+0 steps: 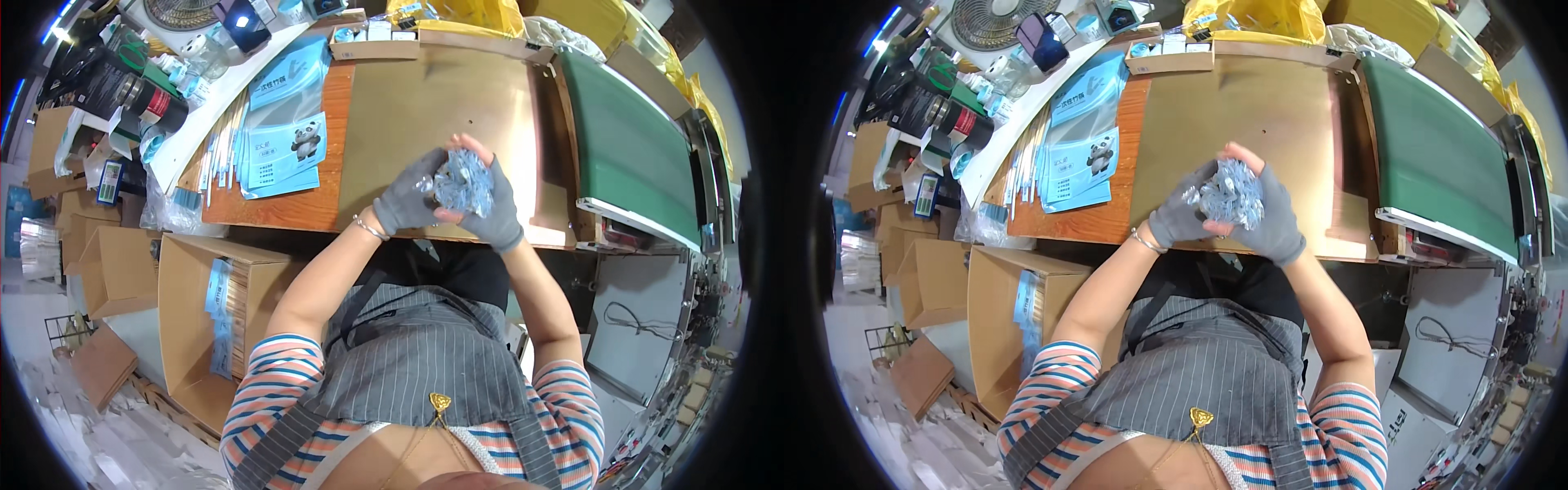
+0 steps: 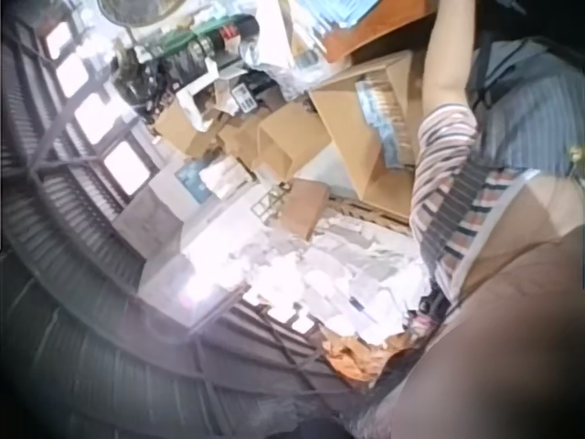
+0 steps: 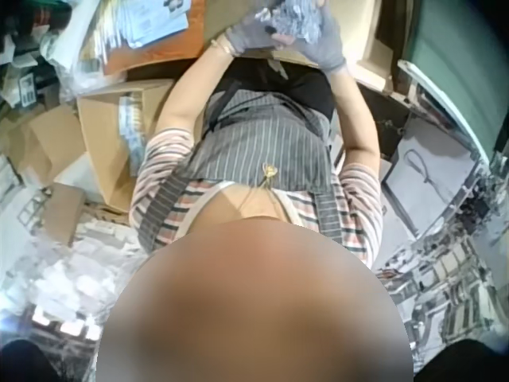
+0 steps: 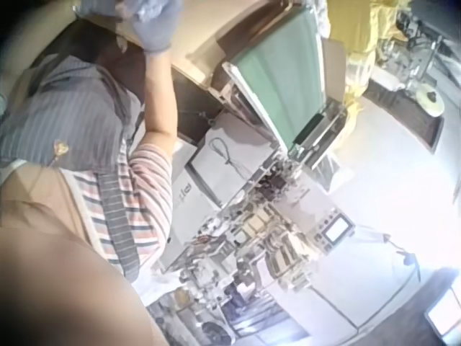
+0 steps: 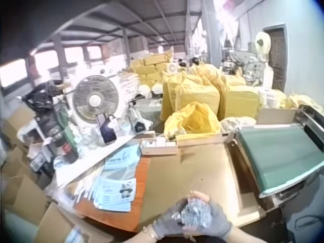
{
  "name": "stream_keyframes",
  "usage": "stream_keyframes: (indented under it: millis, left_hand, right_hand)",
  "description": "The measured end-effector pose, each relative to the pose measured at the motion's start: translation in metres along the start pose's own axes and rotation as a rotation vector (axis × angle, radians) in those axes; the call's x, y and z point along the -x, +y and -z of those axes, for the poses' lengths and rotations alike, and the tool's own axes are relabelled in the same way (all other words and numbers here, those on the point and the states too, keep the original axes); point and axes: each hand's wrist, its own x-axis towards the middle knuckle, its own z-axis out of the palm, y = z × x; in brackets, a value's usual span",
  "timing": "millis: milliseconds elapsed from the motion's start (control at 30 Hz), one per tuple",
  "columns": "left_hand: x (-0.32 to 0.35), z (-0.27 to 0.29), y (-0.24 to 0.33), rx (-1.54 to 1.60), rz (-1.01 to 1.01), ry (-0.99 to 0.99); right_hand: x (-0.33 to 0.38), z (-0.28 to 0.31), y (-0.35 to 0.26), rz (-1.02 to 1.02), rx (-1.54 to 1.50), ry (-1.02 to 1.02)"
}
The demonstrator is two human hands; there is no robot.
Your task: Manually packaging sets of disposable chopsticks into plastic bags and placing them into boxes.
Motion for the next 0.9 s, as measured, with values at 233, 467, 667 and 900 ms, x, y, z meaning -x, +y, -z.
stream_keyframes:
  millis: [233,467,667,900]
  left_hand:
    - [0.031,-0.003,0.056,1.037,0.433,-0.146]
    - [0.064,0.041,0.026,0.346,0.647,-0.463]
    - [0.179,0.169,-0.114,-1.236,0.567,-0.061]
    - [0.181,0.183,-0.120,-1.120,0.509,-0.210]
  right_hand:
    - [-0.009,-0.016,-0.068,-0.398,-0.369,-0.030]
    - [0.013,-0.012,-0.001,-0.732,-0.714,-0.264]
    - [0.008,-0.019,0.000,-0.726,-0.682,-0.191]
    - [0.009,-0.019,-0.002,-0.776,-0.653,-0.170]
